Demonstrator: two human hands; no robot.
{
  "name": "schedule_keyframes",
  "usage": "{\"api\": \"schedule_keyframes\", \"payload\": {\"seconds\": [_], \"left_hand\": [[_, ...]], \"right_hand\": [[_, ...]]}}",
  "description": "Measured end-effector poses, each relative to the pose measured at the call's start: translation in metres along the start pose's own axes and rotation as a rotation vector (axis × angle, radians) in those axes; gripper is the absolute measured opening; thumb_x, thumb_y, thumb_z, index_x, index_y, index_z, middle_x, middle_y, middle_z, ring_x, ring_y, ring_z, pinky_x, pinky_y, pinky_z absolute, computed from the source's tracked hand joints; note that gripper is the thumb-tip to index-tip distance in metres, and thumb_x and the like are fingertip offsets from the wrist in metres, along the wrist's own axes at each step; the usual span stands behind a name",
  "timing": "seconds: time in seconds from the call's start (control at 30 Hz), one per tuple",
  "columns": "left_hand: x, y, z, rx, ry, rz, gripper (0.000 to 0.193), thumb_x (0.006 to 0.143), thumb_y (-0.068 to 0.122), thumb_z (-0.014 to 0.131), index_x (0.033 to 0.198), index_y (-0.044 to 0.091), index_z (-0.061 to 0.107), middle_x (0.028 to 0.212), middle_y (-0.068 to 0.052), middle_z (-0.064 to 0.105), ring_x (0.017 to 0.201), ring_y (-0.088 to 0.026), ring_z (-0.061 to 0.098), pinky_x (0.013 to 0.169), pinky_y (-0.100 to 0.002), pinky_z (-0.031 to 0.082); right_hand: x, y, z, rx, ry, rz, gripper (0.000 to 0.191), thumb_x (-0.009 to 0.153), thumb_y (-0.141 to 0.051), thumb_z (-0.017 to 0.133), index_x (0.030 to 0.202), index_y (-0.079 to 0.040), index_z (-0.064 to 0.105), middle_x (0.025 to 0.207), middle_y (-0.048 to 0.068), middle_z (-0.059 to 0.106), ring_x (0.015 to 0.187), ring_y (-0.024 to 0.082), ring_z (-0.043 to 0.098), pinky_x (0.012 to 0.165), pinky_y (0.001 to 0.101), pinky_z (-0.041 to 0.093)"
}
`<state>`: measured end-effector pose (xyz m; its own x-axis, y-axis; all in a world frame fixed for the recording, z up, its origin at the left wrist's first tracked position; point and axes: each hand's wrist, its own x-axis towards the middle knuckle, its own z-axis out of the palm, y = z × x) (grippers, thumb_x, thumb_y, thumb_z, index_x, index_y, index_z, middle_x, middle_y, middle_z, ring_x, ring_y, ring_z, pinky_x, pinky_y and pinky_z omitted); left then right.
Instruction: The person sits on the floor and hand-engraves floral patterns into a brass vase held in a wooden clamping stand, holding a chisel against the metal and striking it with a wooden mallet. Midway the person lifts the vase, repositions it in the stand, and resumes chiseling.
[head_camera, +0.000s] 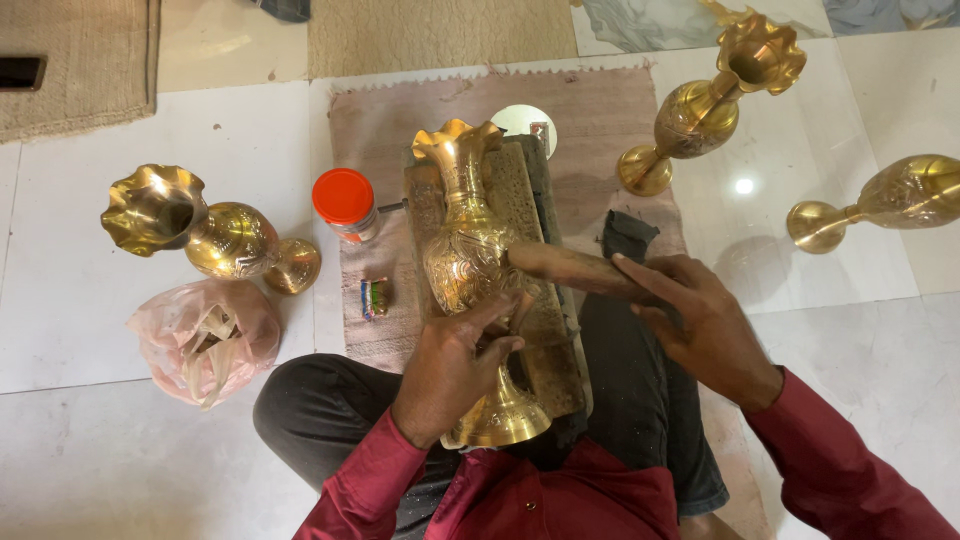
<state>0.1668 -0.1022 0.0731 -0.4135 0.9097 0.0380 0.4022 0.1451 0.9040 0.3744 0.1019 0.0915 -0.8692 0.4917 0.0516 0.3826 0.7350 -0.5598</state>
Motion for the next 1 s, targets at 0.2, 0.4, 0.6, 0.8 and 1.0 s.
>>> {"api": "schedule_keyframes", "payload": {"seconds": [0.2,0.4,0.6,0.8,1.0], "left_hand": [[0.004,0.003,-0.002,0.059,-0.024,-0.016,0.053,0.085,0.007,0.078,0.136,0.012,0.064,0.108,-0.016,0.078,0.09,-0.022,0.08,0.075,-0.033,0.064],[0.003,0.007,-0.002,0.0,-0.007,0.003,0.052,0.086,0.001,0.074,0.136,0.008,0.063,0.108,-0.019,0.077,0.093,-0.023,0.081,0.076,-0.034,0.065],[0.003,0.01,-0.003,0.037,-0.042,-0.033,0.053,0.085,0.001,0.075,0.137,0.011,0.064,0.103,-0.02,0.077,0.091,-0.025,0.08,0.074,-0.036,0.063],[0.003,0.011,-0.003,0.023,-0.008,0.051,0.053,0.084,0.0,0.075,0.134,0.009,0.064,0.11,-0.02,0.076,0.093,-0.027,0.08,0.075,-0.037,0.063],[0.006,0.013,-0.003,0.006,-0.025,0.048,0.054,0.084,-0.003,0.073,0.135,0.01,0.062,0.118,-0.018,0.074,0.091,-0.027,0.08,0.076,-0.037,0.064]], "right_hand": [[0.006,0.006,-0.008,-0.014,-0.034,0.026,0.068,0.084,-0.005,0.073,0.147,-0.023,0.055,0.12,0.009,0.066,0.103,0.024,0.068,0.082,0.0365,0.062],[0.003,0.02,-0.013,0.505,0.017,0.13,0.063,0.091,-0.001,0.068,0.15,-0.016,0.05,0.123,0.01,0.066,0.114,0.021,0.065,0.092,0.0354,0.058],[0.004,0.024,-0.014,0.209,-0.055,-0.019,0.069,0.087,0.005,0.064,0.151,-0.02,0.051,0.131,0.011,0.06,0.113,0.02,0.069,0.093,0.0325,0.059],[0.001,0.024,-0.01,0.362,0.022,0.051,0.061,0.089,0.001,0.067,0.148,-0.011,0.053,0.131,0.009,0.061,0.115,0.018,0.065,0.094,0.0301,0.059],[-0.003,0.03,-0.008,0.48,0.056,0.053,0.06,0.093,-0.002,0.068,0.151,-0.004,0.05,0.124,0.009,0.063,0.114,0.017,0.061,0.093,0.032,0.052]]}}
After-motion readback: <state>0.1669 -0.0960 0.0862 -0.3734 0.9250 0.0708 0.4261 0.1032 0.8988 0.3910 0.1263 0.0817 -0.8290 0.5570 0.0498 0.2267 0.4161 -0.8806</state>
